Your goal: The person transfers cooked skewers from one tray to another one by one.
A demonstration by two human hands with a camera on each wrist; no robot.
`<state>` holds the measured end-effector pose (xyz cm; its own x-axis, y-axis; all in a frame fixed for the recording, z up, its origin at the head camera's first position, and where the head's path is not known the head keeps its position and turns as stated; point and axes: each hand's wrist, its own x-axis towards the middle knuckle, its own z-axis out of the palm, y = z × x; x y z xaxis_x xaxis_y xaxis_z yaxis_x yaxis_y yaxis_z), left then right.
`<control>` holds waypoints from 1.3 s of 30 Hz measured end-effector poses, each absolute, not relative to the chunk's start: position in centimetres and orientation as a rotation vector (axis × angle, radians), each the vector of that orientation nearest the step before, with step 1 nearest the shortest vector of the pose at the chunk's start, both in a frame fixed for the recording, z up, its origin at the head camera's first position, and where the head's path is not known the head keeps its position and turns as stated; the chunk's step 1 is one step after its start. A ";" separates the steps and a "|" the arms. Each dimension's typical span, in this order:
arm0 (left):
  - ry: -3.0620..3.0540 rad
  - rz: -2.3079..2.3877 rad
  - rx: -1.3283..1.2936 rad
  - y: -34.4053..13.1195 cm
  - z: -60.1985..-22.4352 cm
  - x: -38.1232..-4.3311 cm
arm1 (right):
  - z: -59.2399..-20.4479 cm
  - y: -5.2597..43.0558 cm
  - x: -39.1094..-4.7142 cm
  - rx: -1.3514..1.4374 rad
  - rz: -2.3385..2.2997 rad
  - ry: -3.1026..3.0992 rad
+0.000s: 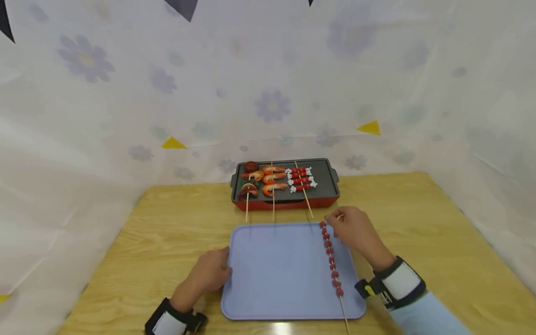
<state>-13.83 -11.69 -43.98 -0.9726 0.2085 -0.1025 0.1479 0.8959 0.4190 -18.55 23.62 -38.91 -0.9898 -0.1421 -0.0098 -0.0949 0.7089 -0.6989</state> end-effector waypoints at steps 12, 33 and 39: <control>2.878 0.643 0.239 -11.6 -44.0 -13.9 | -39.8 20.3 -25.0 -0.135 -1.158 2.816; 2.890 0.642 0.261 -11.8 -44.2 -13.9 | -40.0 19.6 -25.3 -0.051 -1.278 2.735; 2.854 0.667 0.239 -11.9 -44.2 -13.9 | -39.3 19.9 -24.6 -0.073 -1.255 2.775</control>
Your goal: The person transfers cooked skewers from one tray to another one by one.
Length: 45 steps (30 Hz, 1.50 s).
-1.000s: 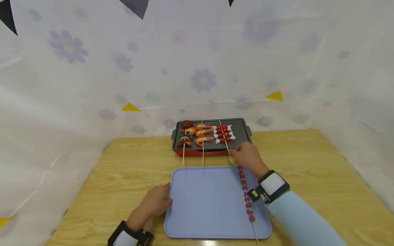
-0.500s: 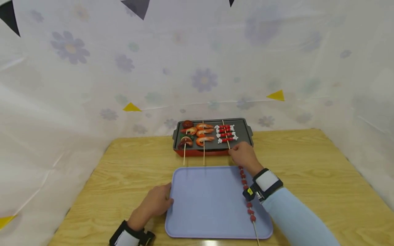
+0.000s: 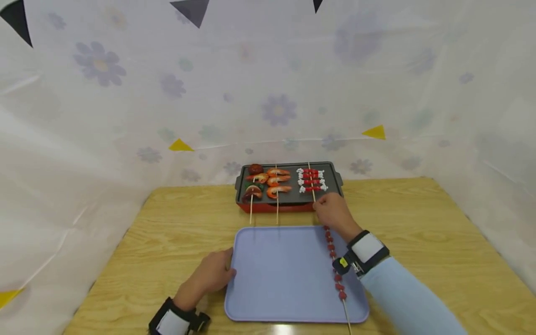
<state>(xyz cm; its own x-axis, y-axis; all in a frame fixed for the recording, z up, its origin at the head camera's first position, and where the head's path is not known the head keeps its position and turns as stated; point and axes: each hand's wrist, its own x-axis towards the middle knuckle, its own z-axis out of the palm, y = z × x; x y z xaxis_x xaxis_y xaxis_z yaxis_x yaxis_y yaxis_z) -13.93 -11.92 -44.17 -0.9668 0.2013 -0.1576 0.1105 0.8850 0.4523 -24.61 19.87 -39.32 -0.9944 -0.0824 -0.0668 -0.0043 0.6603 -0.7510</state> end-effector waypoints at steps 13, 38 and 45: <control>2.852 0.690 0.260 -12.0 -44.0 -13.7 | -38.2 19.8 -18.4 -0.142 -1.326 2.708; 2.848 0.669 0.267 -12.0 -44.0 -13.9 | -43.3 18.6 -8.5 -0.207 -1.291 2.517; 2.851 0.675 0.253 -12.0 -44.0 -13.7 | -45.0 17.8 -8.0 -0.305 -1.276 2.455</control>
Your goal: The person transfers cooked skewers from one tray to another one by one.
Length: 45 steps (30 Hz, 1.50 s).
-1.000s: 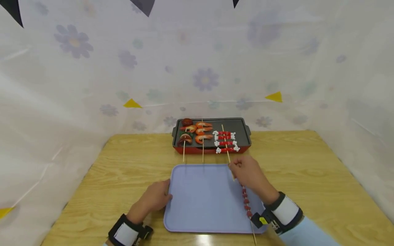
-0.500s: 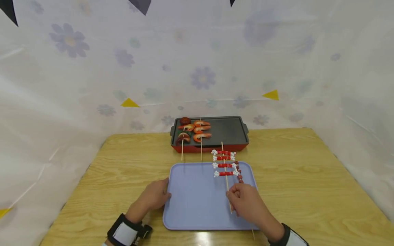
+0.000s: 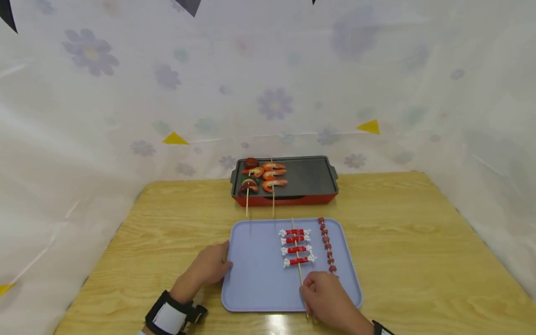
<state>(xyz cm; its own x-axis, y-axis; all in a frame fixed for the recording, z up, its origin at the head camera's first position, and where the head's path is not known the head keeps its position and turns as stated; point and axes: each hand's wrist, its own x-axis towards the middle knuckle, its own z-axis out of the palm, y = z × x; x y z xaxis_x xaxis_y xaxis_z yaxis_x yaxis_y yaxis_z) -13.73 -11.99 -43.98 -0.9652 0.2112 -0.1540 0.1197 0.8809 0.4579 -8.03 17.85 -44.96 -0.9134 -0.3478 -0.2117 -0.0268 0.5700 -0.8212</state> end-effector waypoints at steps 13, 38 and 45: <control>2.855 0.681 0.260 -12.1 -44.3 -13.8 | -45.1 17.5 -8.8 -0.336 -1.263 2.406; 2.866 0.703 0.255 -12.2 -44.1 -13.6 | -45.0 17.8 -9.4 -0.281 -1.295 2.310; 2.847 0.708 0.239 -12.1 -44.5 -13.7 | -43.1 19.1 -10.4 -0.331 -1.084 2.481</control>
